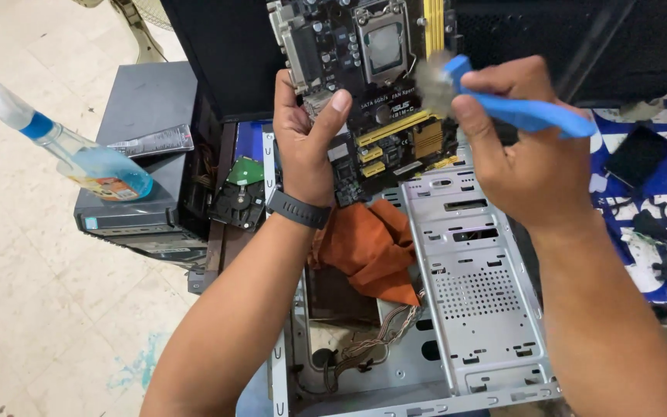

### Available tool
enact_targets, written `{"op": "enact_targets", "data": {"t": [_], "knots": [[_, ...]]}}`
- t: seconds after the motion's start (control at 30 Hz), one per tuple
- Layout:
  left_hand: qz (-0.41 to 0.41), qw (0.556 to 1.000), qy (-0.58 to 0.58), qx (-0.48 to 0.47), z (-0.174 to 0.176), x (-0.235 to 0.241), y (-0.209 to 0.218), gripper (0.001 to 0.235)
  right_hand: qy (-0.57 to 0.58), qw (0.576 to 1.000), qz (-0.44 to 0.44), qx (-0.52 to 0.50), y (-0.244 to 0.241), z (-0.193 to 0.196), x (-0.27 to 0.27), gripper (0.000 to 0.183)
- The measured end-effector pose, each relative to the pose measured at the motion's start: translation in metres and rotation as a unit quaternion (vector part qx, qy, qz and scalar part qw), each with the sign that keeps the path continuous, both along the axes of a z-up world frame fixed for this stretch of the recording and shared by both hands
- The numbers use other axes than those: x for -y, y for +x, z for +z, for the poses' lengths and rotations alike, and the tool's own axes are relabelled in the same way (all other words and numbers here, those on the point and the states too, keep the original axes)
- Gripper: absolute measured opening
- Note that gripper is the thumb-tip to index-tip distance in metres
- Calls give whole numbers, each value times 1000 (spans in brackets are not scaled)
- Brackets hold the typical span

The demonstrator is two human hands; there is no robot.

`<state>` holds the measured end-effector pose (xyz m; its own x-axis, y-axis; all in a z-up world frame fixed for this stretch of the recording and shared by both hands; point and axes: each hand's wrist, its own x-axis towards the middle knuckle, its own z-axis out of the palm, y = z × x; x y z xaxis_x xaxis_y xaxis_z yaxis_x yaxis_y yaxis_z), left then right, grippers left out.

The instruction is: The person holds a computer motherboard and uses a brush to clean dust from its surface and edges. They rotate the board to clean different sides, including the back and the I/O panel area, while holding it over an open computer case.

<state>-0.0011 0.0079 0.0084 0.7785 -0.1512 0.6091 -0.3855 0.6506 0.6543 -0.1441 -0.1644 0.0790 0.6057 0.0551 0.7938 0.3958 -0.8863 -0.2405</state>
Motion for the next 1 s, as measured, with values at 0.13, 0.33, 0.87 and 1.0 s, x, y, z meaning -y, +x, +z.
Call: {"op": "enact_targets", "data": {"t": [0.13,0.33,0.87,1.0], "knots": [[-10,1000,3,3,2,1,-3,33,42,999,-3,12,-4,-7,3,15],[-34,999,18,17,3,0,-8,33,3,995,-24,92,-7,-8,20,26],[20,991,20,-134,-2,6,4,47,-82,988,120,48,-6,-1,28,24],[41,962,50,-265,-2,5,16,124,-170,985,26,-29,-32,22,37,22]]}}
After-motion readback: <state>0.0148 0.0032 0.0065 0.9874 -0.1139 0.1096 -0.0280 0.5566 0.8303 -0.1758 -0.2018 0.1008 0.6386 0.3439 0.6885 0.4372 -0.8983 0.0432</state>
